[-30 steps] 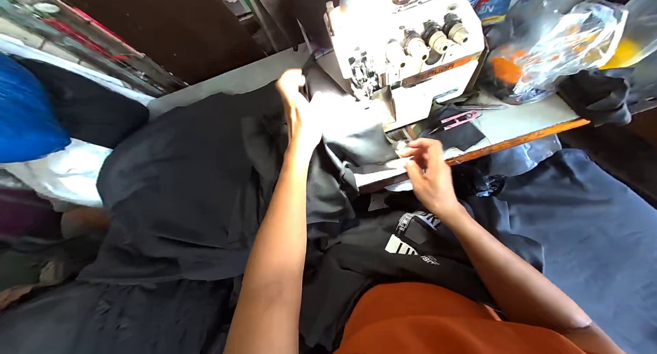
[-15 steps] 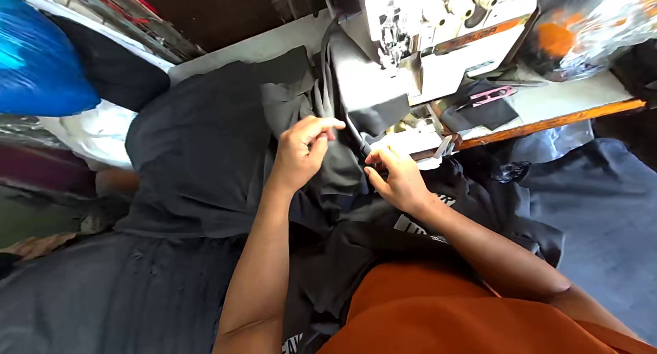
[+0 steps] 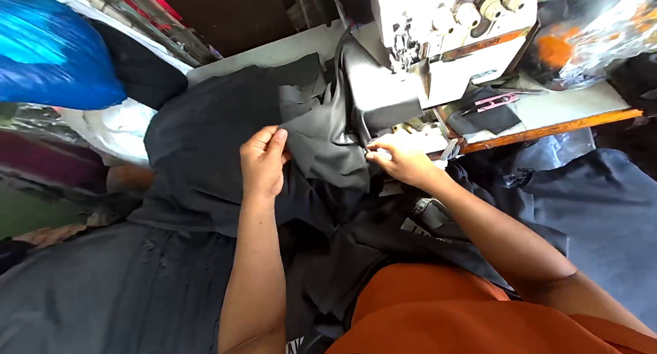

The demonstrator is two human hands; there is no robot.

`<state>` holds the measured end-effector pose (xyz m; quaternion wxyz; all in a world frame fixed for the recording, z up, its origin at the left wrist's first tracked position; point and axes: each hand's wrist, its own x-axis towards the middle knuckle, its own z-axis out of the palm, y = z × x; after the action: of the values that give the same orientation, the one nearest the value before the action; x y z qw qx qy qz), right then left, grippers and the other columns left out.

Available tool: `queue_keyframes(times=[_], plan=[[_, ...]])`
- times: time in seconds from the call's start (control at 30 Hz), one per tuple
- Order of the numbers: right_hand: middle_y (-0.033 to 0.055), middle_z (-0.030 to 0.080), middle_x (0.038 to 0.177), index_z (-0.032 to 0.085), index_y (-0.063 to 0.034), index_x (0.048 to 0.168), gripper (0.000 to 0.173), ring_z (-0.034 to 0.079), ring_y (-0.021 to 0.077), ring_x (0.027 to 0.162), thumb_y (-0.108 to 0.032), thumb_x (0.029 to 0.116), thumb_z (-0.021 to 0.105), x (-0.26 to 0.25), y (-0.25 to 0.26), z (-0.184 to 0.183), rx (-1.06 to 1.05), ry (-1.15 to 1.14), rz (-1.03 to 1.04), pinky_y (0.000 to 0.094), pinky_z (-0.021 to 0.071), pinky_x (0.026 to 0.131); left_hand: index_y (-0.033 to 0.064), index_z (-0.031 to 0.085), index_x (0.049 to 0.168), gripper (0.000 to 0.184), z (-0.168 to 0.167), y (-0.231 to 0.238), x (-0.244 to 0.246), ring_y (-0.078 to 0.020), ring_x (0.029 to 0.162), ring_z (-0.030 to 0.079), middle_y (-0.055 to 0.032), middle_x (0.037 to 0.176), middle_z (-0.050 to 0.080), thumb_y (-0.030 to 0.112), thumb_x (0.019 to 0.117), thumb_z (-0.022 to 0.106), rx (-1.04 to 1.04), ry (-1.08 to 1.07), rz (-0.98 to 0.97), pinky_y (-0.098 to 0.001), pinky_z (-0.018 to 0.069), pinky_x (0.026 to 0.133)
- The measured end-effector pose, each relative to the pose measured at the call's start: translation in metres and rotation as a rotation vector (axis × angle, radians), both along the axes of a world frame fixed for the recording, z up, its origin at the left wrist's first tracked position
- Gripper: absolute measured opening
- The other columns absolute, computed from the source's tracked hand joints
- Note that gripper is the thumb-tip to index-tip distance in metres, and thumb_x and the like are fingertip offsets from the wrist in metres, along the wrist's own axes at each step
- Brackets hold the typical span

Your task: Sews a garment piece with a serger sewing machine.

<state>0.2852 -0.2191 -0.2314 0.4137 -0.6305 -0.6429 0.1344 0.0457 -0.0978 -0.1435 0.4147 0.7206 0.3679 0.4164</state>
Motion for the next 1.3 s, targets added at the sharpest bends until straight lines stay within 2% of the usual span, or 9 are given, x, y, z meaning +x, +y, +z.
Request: queue_keyframes(times=[0.1, 0.23, 0.33, 0.53, 0.7, 0.8, 0.87, 1.03, 1.3], plan=[[0.0041, 0.071, 0.095, 0.072, -0.0060, 0.115, 0.027, 0.066, 0.0106, 0.080, -0.023, 0.1069, 0.053, -0.015, -0.004, 0.032, 0.075, 0.509, 0.006, 0.0291, 0.0551, 0.072, 0.0165, 0.069, 0.104, 0.021, 0.024, -0.019, 0.012, -0.0004, 0.082, 0.068, 0.0126, 0.093, 0.071, 0.013, 0.1069, 0.049, 0.047, -0.120, -0.166, -0.0227, 0.0601, 0.075], [-0.0016, 0.071, 0.097, 0.063, -0.0152, 0.125, 0.063, 0.065, 0.0073, 0.076, -0.059, 0.1079, 0.021, -0.028, 0.008, 0.050, -0.304, 1.288, 0.318, 0.0245, 0.0523, 0.062, 0.0094, 0.070, 0.109, 0.020, 0.034, -0.033, 0.028, 0.0006, 0.079, 0.066, 0.0080, 0.093, 0.071, 0.012, 0.1065, 0.050, 0.197, -0.013, -0.414, -0.0183, 0.0578, 0.071], [-0.0060, 0.066, 0.084, 0.062, -0.0213, 0.105, 0.048, 0.062, 0.0037, 0.068, -0.062, 0.1041, 0.036, -0.022, 0.011, 0.061, -0.364, 1.500, 0.428, 0.0214, 0.0509, 0.059, 0.0006, 0.071, 0.108, 0.020, 0.037, -0.029, 0.032, 0.0020, 0.081, 0.062, 0.0033, 0.096, 0.069, 0.013, 0.1028, 0.056, 0.333, 0.183, -0.539, -0.0148, 0.0535, 0.073], [0.0043, 0.070, 0.088, 0.065, -0.0008, 0.107, 0.015, 0.065, 0.0075, 0.073, -0.002, 0.0927, 0.067, 0.031, -0.007, 0.086, -0.209, 0.800, 0.314, 0.0243, 0.0557, 0.068, 0.0063, 0.037, 0.116, 0.042, 0.038, -0.030, 0.053, -0.0034, 0.089, 0.052, -0.0010, 0.101, 0.050, 0.002, 0.0771, 0.053, 0.461, 0.273, -0.448, -0.0183, 0.0442, 0.073], [0.0014, 0.070, 0.085, 0.068, -0.0033, 0.109, 0.018, 0.065, 0.0029, 0.073, -0.004, 0.0908, 0.070, 0.051, -0.026, 0.088, -0.060, 0.433, 0.281, 0.0216, 0.0553, 0.070, 0.0006, 0.025, 0.153, 0.073, 0.034, -0.025, 0.108, -0.0198, 0.143, 0.042, -0.0119, 0.148, 0.049, 0.011, 0.0907, 0.063, 0.507, 0.303, -0.713, -0.0406, 0.0362, 0.120], [0.0006, 0.068, 0.084, 0.069, -0.0048, 0.100, 0.012, 0.064, 0.0035, 0.075, -0.011, 0.0899, 0.065, 0.058, -0.028, 0.076, 0.116, 0.332, 0.127, 0.0240, 0.0546, 0.069, 0.0011, 0.073, 0.111, 0.025, 0.027, -0.016, 0.128, -0.0181, 0.110, 0.064, -0.0102, 0.108, 0.072, 0.021, 0.0971, 0.065, 0.548, 0.392, -0.662, -0.0374, 0.0479, 0.099], [0.0008, 0.068, 0.090, 0.068, -0.0068, 0.095, 0.007, 0.065, 0.0053, 0.081, -0.012, 0.0931, 0.063, 0.062, -0.030, 0.067, 0.202, 0.354, 0.047, 0.0242, 0.0557, 0.072, 0.0034, 0.075, 0.093, 0.021, 0.026, -0.008, 0.132, -0.0100, 0.089, 0.066, -0.0064, 0.090, 0.070, 0.022, 0.0979, 0.066, 0.574, 0.399, -0.622, -0.0284, 0.0519, 0.083], [0.0034, 0.069, 0.098, 0.060, -0.0062, 0.119, 0.025, 0.068, 0.0090, 0.082, -0.011, 0.0961, 0.067, 0.057, -0.033, 0.034, 0.146, 0.583, 0.125, 0.0267, 0.0593, 0.072, 0.0028, 0.070, 0.088, 0.024, 0.023, 0.003, 0.141, -0.0015, 0.076, 0.057, -0.0022, 0.083, 0.064, 0.021, 0.1015, 0.061, 0.571, 0.317, -0.610, -0.0193, 0.0469, 0.073], [0.0025, 0.071, 0.088, 0.069, -0.0058, 0.102, 0.008, 0.065, 0.0059, 0.070, -0.006, 0.0940, 0.070, 0.058, -0.030, 0.007, 0.194, 0.541, -0.259, 0.0234, 0.0557, 0.065, 0.0005, 0.074, 0.102, 0.015, 0.025, 0.025, 0.164, -0.0076, 0.086, 0.063, -0.0097, 0.095, 0.069, 0.011, 0.0981, 0.064, 0.635, 0.288, -0.451, -0.0208, 0.0506, 0.081]])
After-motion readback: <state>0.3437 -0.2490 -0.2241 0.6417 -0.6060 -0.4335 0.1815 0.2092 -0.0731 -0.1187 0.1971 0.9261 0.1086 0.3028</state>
